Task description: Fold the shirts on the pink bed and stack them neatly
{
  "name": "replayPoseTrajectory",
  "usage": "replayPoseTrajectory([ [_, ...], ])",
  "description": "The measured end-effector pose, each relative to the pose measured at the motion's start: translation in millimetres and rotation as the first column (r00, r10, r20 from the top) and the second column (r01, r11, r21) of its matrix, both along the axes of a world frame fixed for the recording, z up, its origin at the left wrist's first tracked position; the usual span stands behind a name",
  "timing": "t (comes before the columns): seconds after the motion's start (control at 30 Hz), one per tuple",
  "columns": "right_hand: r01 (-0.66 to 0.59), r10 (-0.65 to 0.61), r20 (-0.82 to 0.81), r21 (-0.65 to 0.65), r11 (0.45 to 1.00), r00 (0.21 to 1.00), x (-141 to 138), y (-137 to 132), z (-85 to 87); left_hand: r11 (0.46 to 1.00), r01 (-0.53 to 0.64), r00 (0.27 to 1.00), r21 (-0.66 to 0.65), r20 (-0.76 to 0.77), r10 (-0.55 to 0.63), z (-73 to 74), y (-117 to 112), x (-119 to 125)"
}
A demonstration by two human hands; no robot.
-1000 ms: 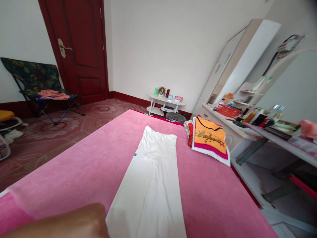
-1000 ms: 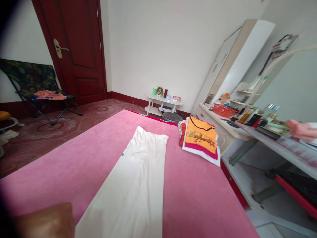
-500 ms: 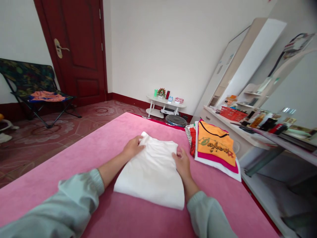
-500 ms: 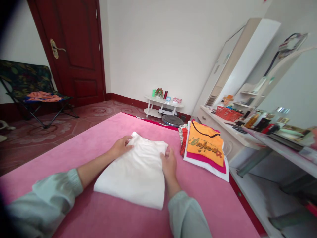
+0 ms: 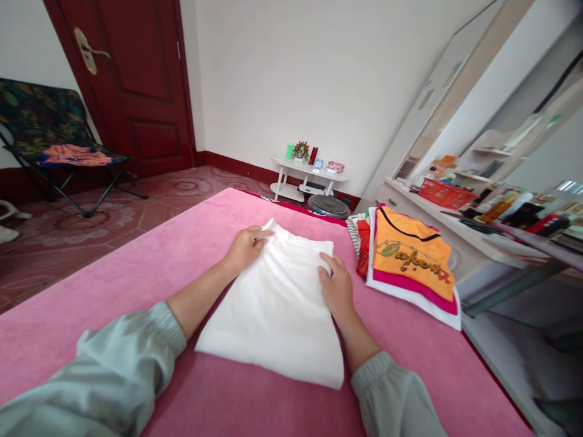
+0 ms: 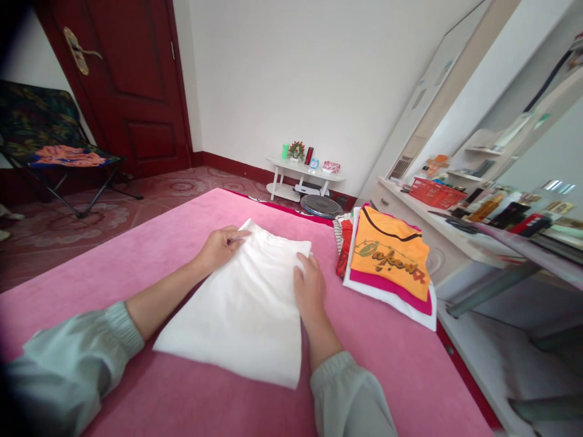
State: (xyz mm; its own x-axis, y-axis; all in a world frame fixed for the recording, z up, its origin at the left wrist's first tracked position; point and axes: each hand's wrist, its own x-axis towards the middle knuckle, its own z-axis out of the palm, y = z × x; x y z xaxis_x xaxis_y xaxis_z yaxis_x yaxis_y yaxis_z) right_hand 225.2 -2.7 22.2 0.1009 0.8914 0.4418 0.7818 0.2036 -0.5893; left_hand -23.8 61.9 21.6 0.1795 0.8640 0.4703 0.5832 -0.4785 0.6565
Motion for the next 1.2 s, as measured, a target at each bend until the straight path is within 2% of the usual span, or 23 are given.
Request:
replayPoseTrajectory([
  [0.07, 0.009, -0.006, 0.045, -0.073, 0.997, 0.999, 2.4, 4.8, -5.9, 0.999, 0.036, 0.996, -0.016, -0.086, -0.038, -3.6, 6.3, -3.3],
  [0.13, 0.006, 0.006, 0.101, -0.116, 0.993, 0.995, 3.4, 6.7, -8.3, 0.999, 0.019, 0.984, -0.047, -0.179, -0.027, -1.9, 9.6, -7.3],
  [0.2, 0.025, -0.006, 0.170, -0.107, 0.994, 0.985, 1.4, 4.5, -4.1, 0.995, -0.068, 0.969, -0.077, -0.241, 0.048, 8.7, 6.6, -8.8],
  [0.27, 0.050, -0.042, 0.209, -0.032, 0.998, 0.977, -4.1, -0.6, 5.3, 0.989, -0.108, 0.950, -0.101, -0.305, 0.073, 25.9, -6.1, -4.0],
  [0.3, 0.038, -0.041, 0.209, 0.019, 0.999, 0.977, -7.8, -3.4, 10.4, 0.990, -0.080, 0.941, -0.117, -0.337, 0.037, 34.5, -16.3, 1.7],
  [0.33, -0.003, -0.009, 0.199, 0.060, 0.998, 0.980, -11.8, -5.9, 14.7, 0.991, 0.004, 0.926, -0.137, -0.373, -0.055, 41.7, -28.7, 9.5],
  [0.4, -0.171, 0.156, 0.176, 0.071, 0.983, 0.972, -19.5, -9.3, 18.2, 0.958, 0.200, 0.876, -0.206, -0.399, -0.269, 48.3, -56.3, 29.6],
  [0.43, -0.267, 0.257, 0.175, 0.037, 0.963, 0.950, -22.6, -10.0, 17.0, 0.936, 0.265, 0.847, -0.232, -0.407, -0.341, 47.2, -69.2, 40.0],
  [0.5, -0.390, 0.398, 0.205, -0.080, 0.917, 0.894, -26.3, -9.1, 10.3, 0.922, 0.283, 0.817, -0.265, -0.438, -0.376, 37.7, -87.8, 56.6],
  [0.57, -0.385, 0.425, 0.274, -0.190, 0.903, 0.863, -26.9, -5.7, 2.5, 0.927, 0.244, 0.806, -0.283, -0.472, -0.356, 24.1, -92.8, 63.7],
  [0.7, -0.279, 0.381, 0.397, -0.293, 0.915, 0.835, -24.0, 8.2, -1.9, 0.945, 0.180, 0.808, -0.273, -0.508, -0.300, 6.2, -69.2, 55.0],
  [0.87, -0.244, 0.358, 0.469, -0.288, 0.926, 0.807, -19.3, 32.2, 1.6, 0.977, 0.039, 0.826, -0.208, -0.544, -0.149, 1.4, -34.4, 46.5],
  [1.03, -0.172, 0.280, 0.495, -0.253, 0.952, 0.822, -13.5, 47.1, -1.8, 0.983, -0.078, 0.824, -0.166, -0.566, -0.031, -2.4, -18.3, 43.5],
  [1.2, 0.027, 0.130, 0.494, -0.298, 0.954, 0.860, -10.2, 48.8, -4.6, 0.956, -0.247, 0.774, -0.161, -0.626, 0.094, -5.4, -11.1, 36.0],
])
